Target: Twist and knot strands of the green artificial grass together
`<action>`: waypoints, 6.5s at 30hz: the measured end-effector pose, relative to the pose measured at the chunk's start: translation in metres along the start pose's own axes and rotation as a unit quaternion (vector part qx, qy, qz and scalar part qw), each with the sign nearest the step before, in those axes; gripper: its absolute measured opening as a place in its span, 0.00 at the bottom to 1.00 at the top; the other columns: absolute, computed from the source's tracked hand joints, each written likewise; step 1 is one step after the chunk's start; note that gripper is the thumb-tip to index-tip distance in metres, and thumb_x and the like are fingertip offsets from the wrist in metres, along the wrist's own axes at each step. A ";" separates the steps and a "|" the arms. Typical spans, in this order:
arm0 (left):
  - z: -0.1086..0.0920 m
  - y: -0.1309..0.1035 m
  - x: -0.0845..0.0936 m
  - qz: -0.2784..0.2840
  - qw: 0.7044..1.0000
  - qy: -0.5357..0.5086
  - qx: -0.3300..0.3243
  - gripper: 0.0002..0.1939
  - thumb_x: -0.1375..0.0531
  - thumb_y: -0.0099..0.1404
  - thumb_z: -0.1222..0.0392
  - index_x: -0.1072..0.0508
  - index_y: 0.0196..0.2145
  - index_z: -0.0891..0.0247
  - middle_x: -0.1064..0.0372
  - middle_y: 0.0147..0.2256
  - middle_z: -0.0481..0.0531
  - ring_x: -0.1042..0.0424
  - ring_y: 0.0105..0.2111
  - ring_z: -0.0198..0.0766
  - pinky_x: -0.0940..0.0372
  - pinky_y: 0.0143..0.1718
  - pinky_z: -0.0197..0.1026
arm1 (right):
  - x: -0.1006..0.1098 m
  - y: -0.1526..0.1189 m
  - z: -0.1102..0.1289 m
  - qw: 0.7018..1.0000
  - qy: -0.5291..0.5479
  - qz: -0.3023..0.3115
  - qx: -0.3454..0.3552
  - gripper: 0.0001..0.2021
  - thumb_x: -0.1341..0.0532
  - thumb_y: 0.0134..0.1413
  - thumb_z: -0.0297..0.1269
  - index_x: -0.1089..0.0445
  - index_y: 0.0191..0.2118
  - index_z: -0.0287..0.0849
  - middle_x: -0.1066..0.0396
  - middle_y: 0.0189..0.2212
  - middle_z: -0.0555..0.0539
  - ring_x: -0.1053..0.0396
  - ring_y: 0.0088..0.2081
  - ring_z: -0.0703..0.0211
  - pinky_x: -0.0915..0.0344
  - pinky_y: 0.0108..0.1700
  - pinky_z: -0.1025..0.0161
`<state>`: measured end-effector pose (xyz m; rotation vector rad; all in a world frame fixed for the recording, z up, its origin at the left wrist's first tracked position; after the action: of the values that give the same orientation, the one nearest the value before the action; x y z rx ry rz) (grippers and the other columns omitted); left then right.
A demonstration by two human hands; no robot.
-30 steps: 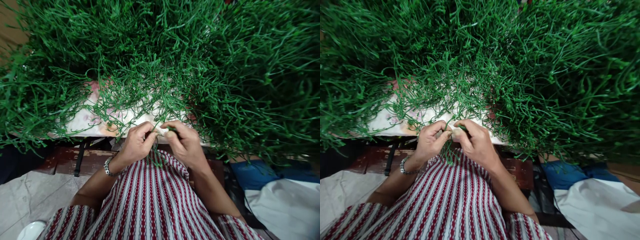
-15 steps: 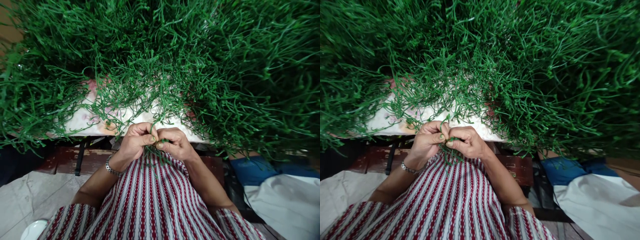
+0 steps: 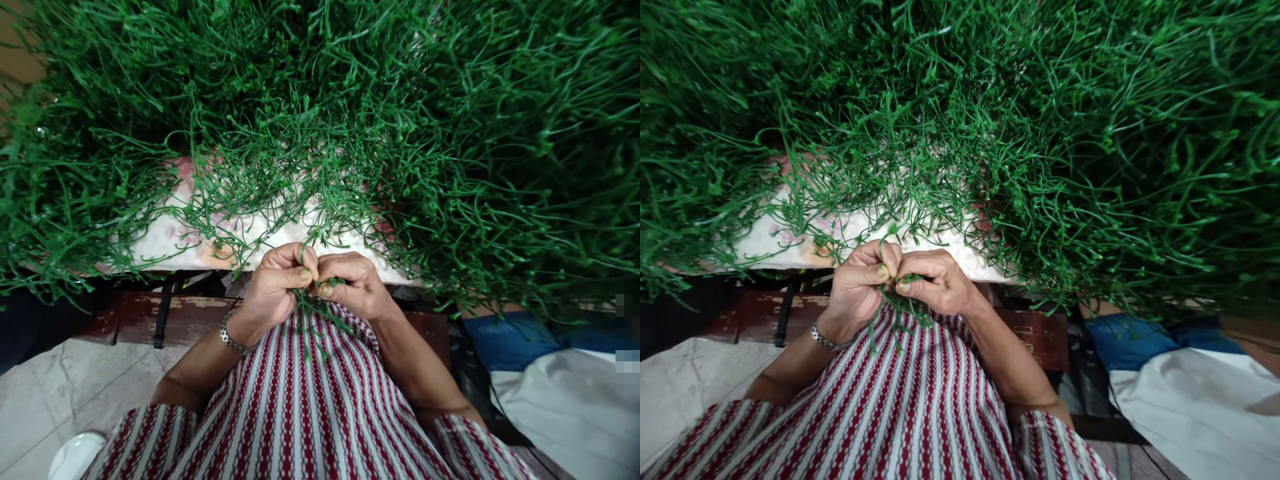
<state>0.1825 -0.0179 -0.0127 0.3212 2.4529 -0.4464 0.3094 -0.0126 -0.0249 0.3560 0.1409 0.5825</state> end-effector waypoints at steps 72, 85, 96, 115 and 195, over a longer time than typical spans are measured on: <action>-0.009 0.020 0.002 -0.046 0.995 -0.047 -0.073 0.02 0.42 0.58 0.66 0.33 0.28 0.63 0.33 0.22 0.46 0.31 0.27 0.32 0.34 0.37 0.40 | -0.004 -0.003 -0.006 0.981 -0.055 -0.086 -0.167 0.08 0.44 0.56 0.37 0.31 0.37 0.39 0.34 0.35 0.49 0.36 0.40 0.62 0.41 0.46 0.65; -0.016 0.019 -0.002 -0.024 0.995 -0.095 0.031 0.11 0.42 0.55 0.69 0.41 0.21 0.65 0.49 0.16 0.42 0.48 0.15 0.26 0.52 0.15 0.30 | 0.000 -0.001 0.005 0.950 -0.310 0.042 -0.023 0.09 0.49 0.55 0.27 0.40 0.25 0.38 0.43 0.21 0.51 0.46 0.25 0.66 0.47 0.30 0.69; -0.007 0.016 0.006 0.003 0.996 -0.009 0.084 0.11 0.36 0.49 0.65 0.37 0.21 0.66 0.46 0.15 0.42 0.52 0.13 0.23 0.59 0.13 0.28 | 0.007 0.001 0.006 0.967 -0.175 0.185 -0.017 0.14 0.51 0.59 0.36 0.38 0.24 0.39 0.40 0.21 0.51 0.42 0.26 0.66 0.44 0.31 0.68; -0.052 0.037 -0.020 0.064 0.996 0.042 -0.039 0.08 0.38 0.53 0.64 0.35 0.24 0.65 0.41 0.18 0.43 0.48 0.14 0.23 0.55 0.14 0.29 | 0.013 0.015 0.019 0.958 -0.227 -0.013 -0.177 0.12 0.44 0.55 0.40 0.32 0.42 0.39 0.31 0.27 0.50 0.37 0.27 0.66 0.41 0.32 0.68; -0.026 0.001 0.016 0.040 0.922 0.382 -0.045 0.06 0.44 0.60 0.63 0.35 0.26 0.66 0.43 0.18 0.43 0.43 0.18 0.26 0.48 0.20 0.30 | -0.008 -0.001 -0.002 0.977 0.042 -0.091 -0.188 0.14 0.45 0.56 0.47 0.37 0.34 0.39 0.41 0.23 0.52 0.46 0.21 0.71 0.47 0.23 0.71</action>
<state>0.1558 -0.0049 -0.0031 0.6510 3.1869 -0.1787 0.3024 -0.0172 -0.0265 -0.0494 0.1396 0.4307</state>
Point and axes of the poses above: each hand's wrist, its own y-axis towards the middle knuckle, its own x-axis out of the back of the hand, z = x × y, the point moved 2 cm from there along y, towards the middle knuckle
